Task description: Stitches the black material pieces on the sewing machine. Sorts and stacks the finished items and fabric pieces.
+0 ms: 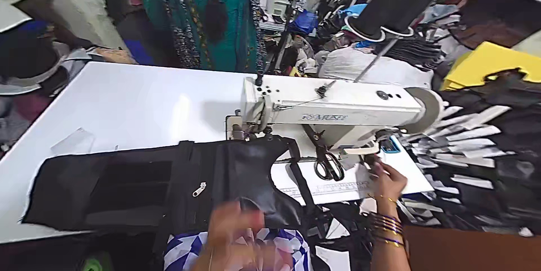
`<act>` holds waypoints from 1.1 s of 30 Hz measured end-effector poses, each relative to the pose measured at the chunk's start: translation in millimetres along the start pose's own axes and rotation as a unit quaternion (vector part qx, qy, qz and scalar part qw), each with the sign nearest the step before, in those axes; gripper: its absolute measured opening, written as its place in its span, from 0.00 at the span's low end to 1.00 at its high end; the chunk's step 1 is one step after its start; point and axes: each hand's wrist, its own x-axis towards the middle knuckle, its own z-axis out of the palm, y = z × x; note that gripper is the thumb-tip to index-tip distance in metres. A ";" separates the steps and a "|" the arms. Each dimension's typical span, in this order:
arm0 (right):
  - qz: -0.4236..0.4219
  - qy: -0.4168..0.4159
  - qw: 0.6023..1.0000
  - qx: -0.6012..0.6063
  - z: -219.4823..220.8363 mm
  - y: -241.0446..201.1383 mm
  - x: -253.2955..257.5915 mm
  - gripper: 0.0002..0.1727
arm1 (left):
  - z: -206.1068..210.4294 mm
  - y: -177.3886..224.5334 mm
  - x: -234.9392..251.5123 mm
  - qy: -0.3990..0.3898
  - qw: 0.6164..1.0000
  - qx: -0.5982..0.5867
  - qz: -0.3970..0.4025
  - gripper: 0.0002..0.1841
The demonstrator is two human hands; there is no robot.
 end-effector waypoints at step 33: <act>-0.047 -0.124 0.951 -0.278 25.3 -53.9 -39.5 0.18 | -14.4 -161.1 -43.2 -0.161 0.867 0.440 -0.168 0.40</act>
